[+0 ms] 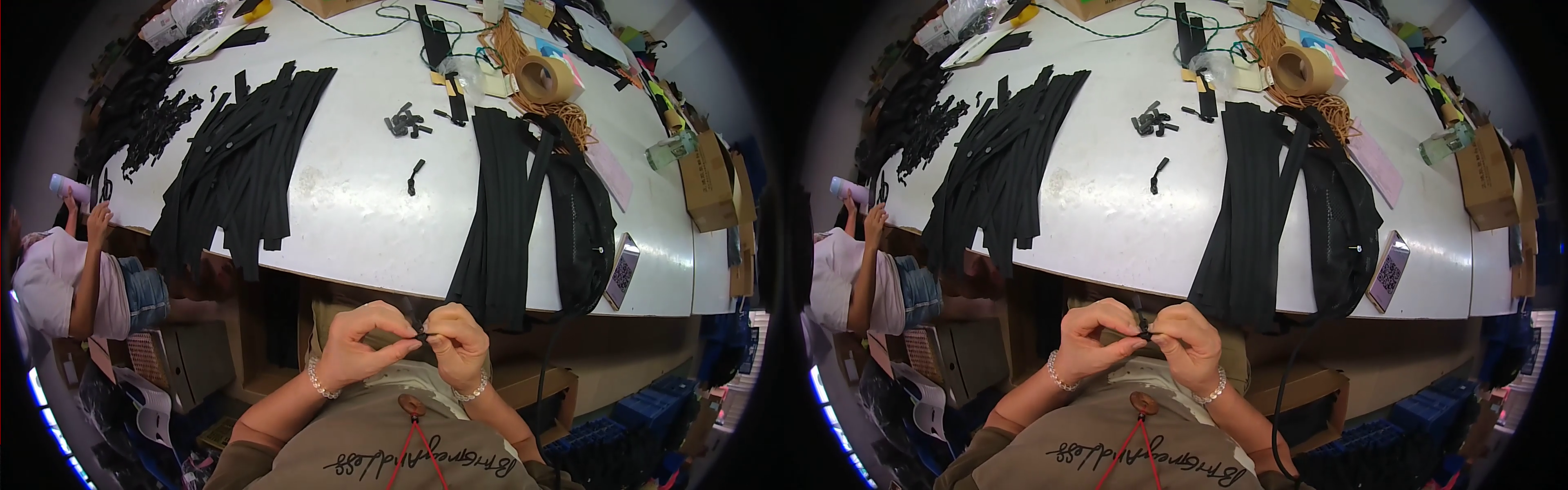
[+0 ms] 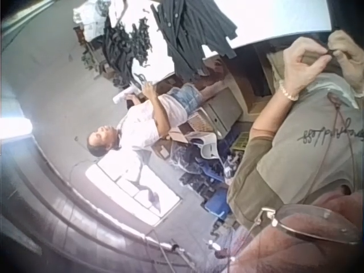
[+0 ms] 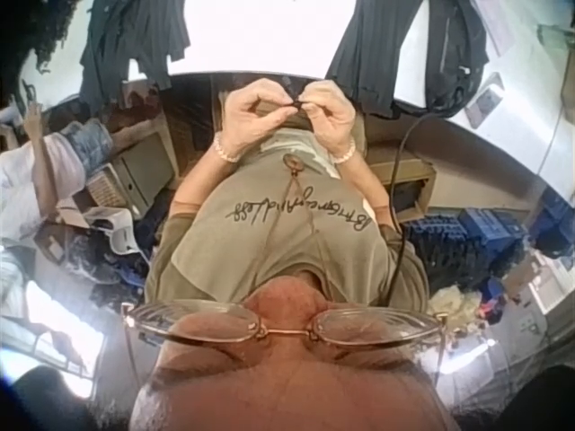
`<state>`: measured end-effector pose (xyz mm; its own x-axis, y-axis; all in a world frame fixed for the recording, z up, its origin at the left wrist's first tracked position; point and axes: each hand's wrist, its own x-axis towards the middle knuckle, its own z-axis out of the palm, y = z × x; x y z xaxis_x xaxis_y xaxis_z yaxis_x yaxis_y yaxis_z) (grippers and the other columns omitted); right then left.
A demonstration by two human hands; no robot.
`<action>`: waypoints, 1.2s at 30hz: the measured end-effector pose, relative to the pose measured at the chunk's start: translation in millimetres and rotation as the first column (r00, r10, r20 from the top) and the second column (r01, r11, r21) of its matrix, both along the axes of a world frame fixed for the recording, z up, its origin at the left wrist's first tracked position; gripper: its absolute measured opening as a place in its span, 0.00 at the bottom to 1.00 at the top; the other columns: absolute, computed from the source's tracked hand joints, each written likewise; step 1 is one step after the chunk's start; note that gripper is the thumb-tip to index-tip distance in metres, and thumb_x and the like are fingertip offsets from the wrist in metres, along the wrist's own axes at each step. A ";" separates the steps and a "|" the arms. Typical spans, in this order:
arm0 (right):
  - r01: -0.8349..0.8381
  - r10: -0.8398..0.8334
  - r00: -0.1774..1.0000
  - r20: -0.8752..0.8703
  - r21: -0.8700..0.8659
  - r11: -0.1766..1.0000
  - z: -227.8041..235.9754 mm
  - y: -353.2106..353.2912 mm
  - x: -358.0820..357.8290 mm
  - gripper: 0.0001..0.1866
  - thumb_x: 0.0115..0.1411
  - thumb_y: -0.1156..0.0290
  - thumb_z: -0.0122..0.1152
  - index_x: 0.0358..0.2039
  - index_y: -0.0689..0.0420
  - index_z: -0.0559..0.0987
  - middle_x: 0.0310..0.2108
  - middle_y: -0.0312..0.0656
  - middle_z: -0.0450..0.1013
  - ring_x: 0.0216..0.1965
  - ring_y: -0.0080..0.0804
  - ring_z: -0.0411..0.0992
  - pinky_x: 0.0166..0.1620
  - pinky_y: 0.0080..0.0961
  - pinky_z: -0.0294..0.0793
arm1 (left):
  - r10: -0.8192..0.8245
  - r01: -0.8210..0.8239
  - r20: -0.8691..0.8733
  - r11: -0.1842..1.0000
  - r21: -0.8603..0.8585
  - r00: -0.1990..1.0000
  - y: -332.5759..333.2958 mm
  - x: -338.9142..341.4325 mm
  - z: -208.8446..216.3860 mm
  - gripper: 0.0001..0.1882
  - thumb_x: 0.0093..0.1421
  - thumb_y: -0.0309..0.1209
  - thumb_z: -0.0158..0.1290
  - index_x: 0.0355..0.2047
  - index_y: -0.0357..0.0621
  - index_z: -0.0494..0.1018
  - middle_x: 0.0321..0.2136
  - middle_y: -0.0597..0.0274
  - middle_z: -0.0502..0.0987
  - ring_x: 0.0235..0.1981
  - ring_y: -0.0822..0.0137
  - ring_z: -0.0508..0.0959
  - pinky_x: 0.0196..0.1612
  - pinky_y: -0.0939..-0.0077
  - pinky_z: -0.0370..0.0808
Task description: Manually attaching plastic buckle components to black webbing straps at a manufacturing workbench.
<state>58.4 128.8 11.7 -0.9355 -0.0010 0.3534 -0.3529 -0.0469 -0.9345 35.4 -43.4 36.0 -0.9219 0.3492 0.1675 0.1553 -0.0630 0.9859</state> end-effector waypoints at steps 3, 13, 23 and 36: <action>0.019 -0.018 1.000 -0.013 0.009 1.000 -0.1 0.5 0.8 0.04 0.54 0.74 0.61 0.28 0.62 0.77 0.27 0.42 0.71 0.28 0.29 0.68 0.31 0.21 0.67 | -0.016 0.011 -0.157 0.999 -0.033 0.988 -1.4 -4.0 2.1 0.10 0.43 0.18 0.62 0.27 0.41 0.75 0.26 0.62 0.78 0.29 0.66 0.77 0.35 0.75 0.71; -0.004 0.008 0.997 -0.071 0.049 0.999 1.5 2.8 0.6 0.04 0.51 0.76 0.61 0.28 0.62 0.77 0.28 0.42 0.72 0.29 0.31 0.70 0.32 0.21 0.68 | -0.053 0.030 -0.330 0.997 -0.073 0.942 -5.7 -6.3 4.4 0.11 0.41 0.17 0.61 0.26 0.42 0.76 0.27 0.63 0.78 0.29 0.65 0.77 0.34 0.73 0.72; -0.055 0.044 0.993 0.110 0.095 0.994 5.1 2.5 5.5 0.03 0.50 0.80 0.61 0.27 0.64 0.76 0.25 0.41 0.71 0.25 0.29 0.67 0.28 0.21 0.66 | -0.032 0.037 0.113 0.998 -0.044 0.993 0.3 6.6 -5.4 0.14 0.47 0.18 0.60 0.35 0.36 0.73 0.35 0.59 0.75 0.37 0.70 0.74 0.41 0.77 0.71; -0.031 0.029 0.999 0.038 0.063 0.998 0.9 0.4 3.9 0.04 0.50 0.81 0.61 0.28 0.64 0.77 0.26 0.42 0.72 0.27 0.30 0.69 0.30 0.21 0.68 | 0.032 -0.066 0.206 0.984 0.163 0.978 3.0 11.1 -12.3 0.10 0.47 0.16 0.59 0.30 0.37 0.72 0.30 0.62 0.74 0.34 0.72 0.73 0.39 0.80 0.71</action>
